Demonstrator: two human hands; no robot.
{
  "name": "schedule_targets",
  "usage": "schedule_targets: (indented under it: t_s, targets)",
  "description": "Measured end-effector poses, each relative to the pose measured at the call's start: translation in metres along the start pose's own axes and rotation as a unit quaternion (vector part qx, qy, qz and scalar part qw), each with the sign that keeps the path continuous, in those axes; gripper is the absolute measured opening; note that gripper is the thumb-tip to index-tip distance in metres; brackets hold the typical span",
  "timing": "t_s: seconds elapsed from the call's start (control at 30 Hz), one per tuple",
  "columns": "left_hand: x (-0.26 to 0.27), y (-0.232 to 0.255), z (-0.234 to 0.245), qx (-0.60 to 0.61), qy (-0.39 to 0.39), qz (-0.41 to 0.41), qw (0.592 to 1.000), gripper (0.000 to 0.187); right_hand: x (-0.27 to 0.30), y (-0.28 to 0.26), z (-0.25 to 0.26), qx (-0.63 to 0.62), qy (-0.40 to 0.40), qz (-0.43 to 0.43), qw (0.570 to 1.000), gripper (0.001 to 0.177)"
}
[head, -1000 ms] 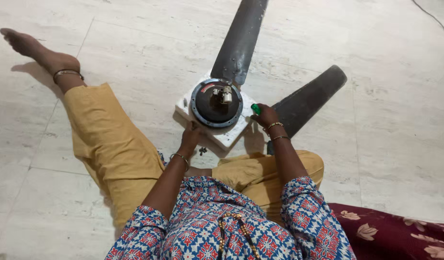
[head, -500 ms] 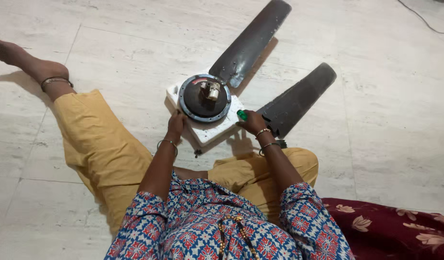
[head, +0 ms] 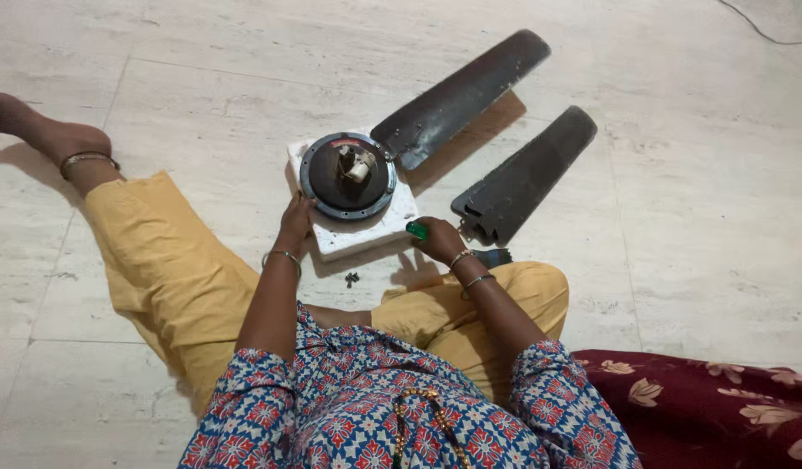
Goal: The person sits on the floor and uses a green screwdriver to loosen and remove screws from the ceiling fan motor housing. They carefully manipulate the tool to detach the fan blades from the central motor unit.
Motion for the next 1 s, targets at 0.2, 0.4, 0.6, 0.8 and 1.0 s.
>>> schedule_targets:
  t_s: [0.2,0.4,0.6,0.8,1.0]
  targets:
    - [0.027,-0.017,0.011,0.084,0.011,0.042,0.996,0.077,0.014,-0.020,-0.015,0.004,-0.009,0.113,0.994,0.035]
    - [0.039,-0.015,0.034,-0.119,0.075,0.002,0.990,0.069,0.034,-0.051,-0.023,0.023,-0.011,0.177,0.984,0.023]
    - [0.070,-0.028,0.037,-0.213,0.116,0.001,0.970,0.066,0.039,-0.052,-0.028,0.052,-0.043,0.159,0.985,0.024]
    - [0.079,-0.025,0.032,-0.298,0.101,-0.023,0.949,0.069,0.039,-0.041,-0.025,0.054,-0.063,0.108,0.991,0.035]
    - [0.081,-0.022,0.028,-0.359,0.102,-0.091,0.923,0.066,0.056,-0.041,0.055,0.014,0.107,0.085,0.990,0.046]
Point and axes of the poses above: each hand's wrist, its own x-axis away from the middle knuckle, its own z-axis out of the back of the hand, y = z × x, the point moved 7 cm from there along -x, towards the middle knuckle, and after that the axes turned 9 degrees about -y, right-handed, at the moved point
